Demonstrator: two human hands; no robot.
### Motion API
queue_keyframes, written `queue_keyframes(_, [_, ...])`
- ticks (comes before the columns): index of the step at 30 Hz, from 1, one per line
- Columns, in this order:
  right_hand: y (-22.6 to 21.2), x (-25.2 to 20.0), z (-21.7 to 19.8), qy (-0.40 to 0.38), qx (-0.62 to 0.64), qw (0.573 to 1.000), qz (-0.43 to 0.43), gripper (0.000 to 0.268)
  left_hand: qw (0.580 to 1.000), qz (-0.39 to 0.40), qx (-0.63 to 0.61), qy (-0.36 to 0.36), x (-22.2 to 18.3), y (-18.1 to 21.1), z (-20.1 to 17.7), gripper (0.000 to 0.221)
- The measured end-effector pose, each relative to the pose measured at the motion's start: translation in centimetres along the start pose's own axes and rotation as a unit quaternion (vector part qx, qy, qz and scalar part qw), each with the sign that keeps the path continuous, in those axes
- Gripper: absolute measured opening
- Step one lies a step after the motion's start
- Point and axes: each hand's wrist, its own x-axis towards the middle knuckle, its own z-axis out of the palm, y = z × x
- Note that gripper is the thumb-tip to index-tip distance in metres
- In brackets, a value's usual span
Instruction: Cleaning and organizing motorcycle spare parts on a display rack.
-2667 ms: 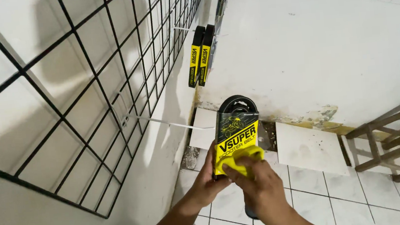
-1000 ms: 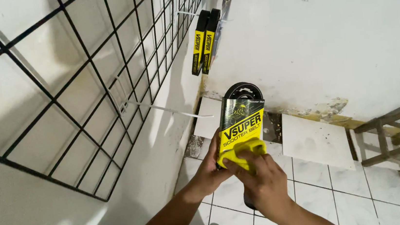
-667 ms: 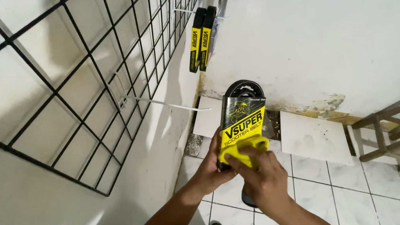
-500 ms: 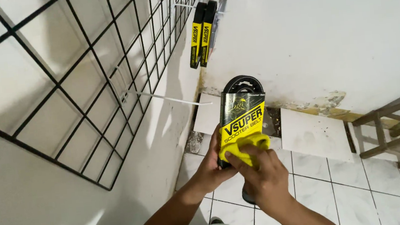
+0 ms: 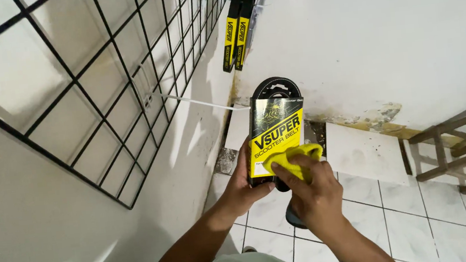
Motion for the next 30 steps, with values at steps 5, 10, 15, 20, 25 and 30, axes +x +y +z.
queue_keyframes(5, [0.8,-0.5,0.0,-0.027,0.038,0.998,0.035,0.057,0.999,0.011,-0.043,-0.007,0.0,-0.4,-0.9,0.103])
queue_keyframes(10, [1.1,-0.7,0.2,-0.001,0.028,0.999,0.033,0.049,0.998,0.017,-0.059,-0.016,0.4,0.1,-0.7,0.098])
queue_keyframes(15, [1.4,-0.5,0.6,-0.008,0.053,0.998,0.04,0.047,0.997,0.0,-0.076,-0.008,0.7,0.1,-1.2,0.091])
queue_keyframes(20, [1.1,-0.8,1.2,-0.001,0.079,0.996,0.05,0.038,0.991,0.0,-0.132,0.026,0.7,-0.4,-1.9,0.081])
queue_keyframes(25, [2.4,0.0,1.2,0.0,0.123,0.989,0.08,0.038,0.996,-0.002,-0.091,0.007,0.8,-0.7,-2.0,0.09])
queue_keyframes(30, [3.9,4.1,-0.1,0.084,0.138,0.983,0.09,0.027,0.996,-0.034,-0.067,-0.051,0.5,-1.3,-1.6,0.09])
